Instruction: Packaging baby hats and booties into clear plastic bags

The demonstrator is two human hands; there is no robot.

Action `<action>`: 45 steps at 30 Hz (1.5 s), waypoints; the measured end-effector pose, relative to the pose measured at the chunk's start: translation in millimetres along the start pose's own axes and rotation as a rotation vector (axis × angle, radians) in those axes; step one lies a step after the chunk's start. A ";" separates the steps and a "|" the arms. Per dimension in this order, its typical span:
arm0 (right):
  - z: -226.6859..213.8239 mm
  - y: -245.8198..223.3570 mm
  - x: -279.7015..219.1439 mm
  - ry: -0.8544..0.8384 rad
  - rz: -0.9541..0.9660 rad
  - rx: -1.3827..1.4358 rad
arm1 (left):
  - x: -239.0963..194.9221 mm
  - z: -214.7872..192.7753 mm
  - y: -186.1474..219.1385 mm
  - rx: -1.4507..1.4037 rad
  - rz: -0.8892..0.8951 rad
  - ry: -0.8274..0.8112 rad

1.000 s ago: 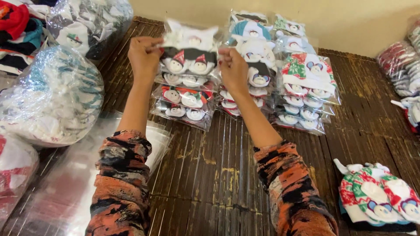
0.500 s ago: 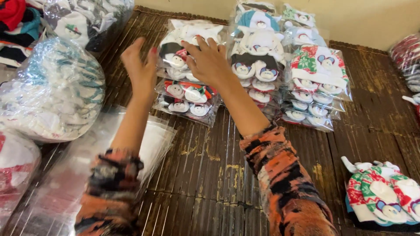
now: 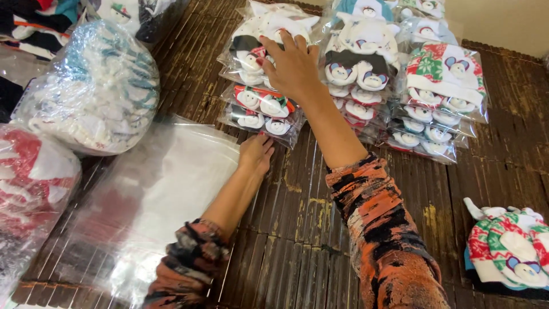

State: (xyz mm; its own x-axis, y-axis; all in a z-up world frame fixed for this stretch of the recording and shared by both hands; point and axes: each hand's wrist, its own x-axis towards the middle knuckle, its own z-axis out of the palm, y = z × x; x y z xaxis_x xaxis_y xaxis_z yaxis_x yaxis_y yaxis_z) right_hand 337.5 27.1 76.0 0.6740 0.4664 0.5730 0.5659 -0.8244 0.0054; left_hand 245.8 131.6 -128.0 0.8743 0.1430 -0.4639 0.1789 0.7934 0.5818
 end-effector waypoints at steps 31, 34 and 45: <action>22.7 52.6 71.0 -0.299 0.156 0.062 | 99.7 102.0 36.6 -0.267 0.072 -0.022; 38.0 68.2 89.4 -0.313 0.157 0.040 | 116.7 110.4 38.0 -0.245 0.093 -0.031; 69.4 114.5 127.0 -0.386 0.149 0.059 | 202.6 138.5 15.0 -0.224 0.213 -0.152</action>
State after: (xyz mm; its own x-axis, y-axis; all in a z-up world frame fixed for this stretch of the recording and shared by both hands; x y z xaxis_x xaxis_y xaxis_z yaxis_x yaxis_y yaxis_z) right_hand 520.8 14.2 92.5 0.8726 0.4387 0.2149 0.4676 -0.8774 -0.1076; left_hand 488.0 90.5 -120.7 0.9415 0.2430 -0.2335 -0.1034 0.8678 0.4861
